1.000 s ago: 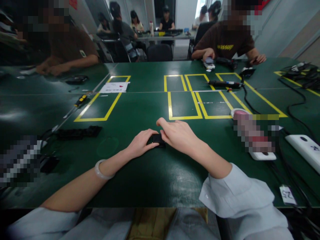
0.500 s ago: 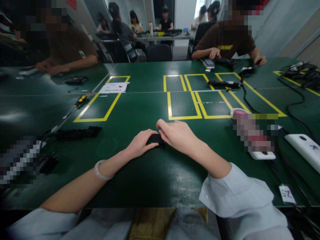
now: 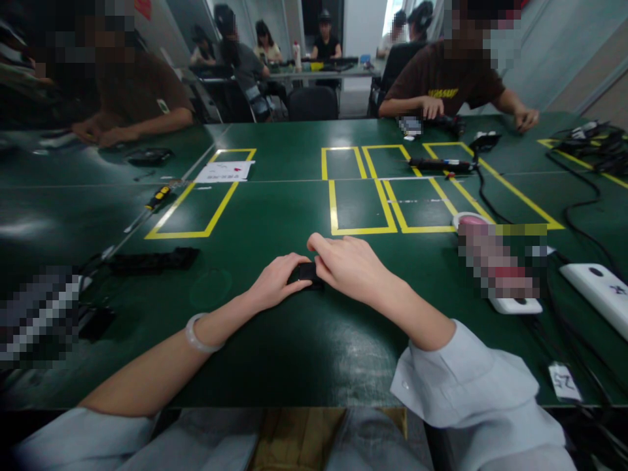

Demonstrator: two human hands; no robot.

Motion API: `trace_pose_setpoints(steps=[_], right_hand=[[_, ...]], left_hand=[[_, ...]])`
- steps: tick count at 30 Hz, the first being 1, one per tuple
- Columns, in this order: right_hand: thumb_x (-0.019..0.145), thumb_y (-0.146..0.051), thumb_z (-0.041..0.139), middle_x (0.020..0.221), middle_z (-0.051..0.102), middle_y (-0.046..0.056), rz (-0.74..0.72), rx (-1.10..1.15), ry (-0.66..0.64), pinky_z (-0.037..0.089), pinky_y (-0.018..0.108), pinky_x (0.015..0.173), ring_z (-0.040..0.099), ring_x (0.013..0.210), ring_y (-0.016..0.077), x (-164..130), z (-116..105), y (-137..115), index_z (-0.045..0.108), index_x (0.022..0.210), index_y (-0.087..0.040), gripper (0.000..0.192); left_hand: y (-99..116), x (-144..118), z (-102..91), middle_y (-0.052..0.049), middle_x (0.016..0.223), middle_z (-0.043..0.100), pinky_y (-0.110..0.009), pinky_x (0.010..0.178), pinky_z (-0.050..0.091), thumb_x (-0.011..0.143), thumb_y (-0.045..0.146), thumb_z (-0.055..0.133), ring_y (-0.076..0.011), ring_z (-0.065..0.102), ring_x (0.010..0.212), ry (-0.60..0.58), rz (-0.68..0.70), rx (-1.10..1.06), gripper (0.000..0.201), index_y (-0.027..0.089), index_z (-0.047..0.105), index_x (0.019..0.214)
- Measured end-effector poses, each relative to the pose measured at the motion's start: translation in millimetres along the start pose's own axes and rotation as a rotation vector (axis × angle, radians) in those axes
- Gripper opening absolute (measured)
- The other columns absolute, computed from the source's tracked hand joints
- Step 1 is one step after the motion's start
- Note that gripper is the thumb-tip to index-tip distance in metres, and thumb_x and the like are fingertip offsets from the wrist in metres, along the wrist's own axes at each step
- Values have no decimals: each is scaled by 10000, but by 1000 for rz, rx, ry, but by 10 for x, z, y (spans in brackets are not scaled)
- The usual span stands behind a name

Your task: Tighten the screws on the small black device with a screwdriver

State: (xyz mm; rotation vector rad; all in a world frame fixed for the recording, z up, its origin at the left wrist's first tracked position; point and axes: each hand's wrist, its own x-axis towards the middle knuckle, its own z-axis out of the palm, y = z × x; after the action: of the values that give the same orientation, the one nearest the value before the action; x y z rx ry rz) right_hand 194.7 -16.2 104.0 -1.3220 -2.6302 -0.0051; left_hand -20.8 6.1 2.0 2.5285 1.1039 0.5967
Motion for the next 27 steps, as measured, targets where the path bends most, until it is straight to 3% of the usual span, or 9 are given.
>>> trace_pose_setpoints(steps=[5,12,20,27], right_hand=[[975,-367,366,728,659,30,-3,-37,-22,269,276,615,587,652,168,6,-5,-1,549,1002,-188,257],[949,-257,376,738,661,22,-4,-12,15,273,273,618,578,635,157,5,25,1,535,1062,-185,208],[980,-368,367,752,669,34,-5,-26,10,288,272,629,594,661,167,4,12,2,551,1002,-189,257],[959,-276,368,753,659,25,-7,-14,24,267,271,606,573,633,155,6,23,3,538,1037,-189,206]], left_hand=[[6,1,-8,-69,1077,607,-384,875,450,919,472,526,-243,584,993,-5,9,7,379,199,506,1182],[5,10,0,-64,1072,610,-377,853,447,917,473,533,-235,586,969,-4,11,24,366,187,502,1143],[19,2,-14,-69,1075,610,-386,875,446,929,484,503,-244,587,995,-12,16,14,384,202,494,1189],[5,7,-7,-64,1073,606,-375,861,444,925,473,520,-238,586,982,-7,12,17,365,190,495,1153]])
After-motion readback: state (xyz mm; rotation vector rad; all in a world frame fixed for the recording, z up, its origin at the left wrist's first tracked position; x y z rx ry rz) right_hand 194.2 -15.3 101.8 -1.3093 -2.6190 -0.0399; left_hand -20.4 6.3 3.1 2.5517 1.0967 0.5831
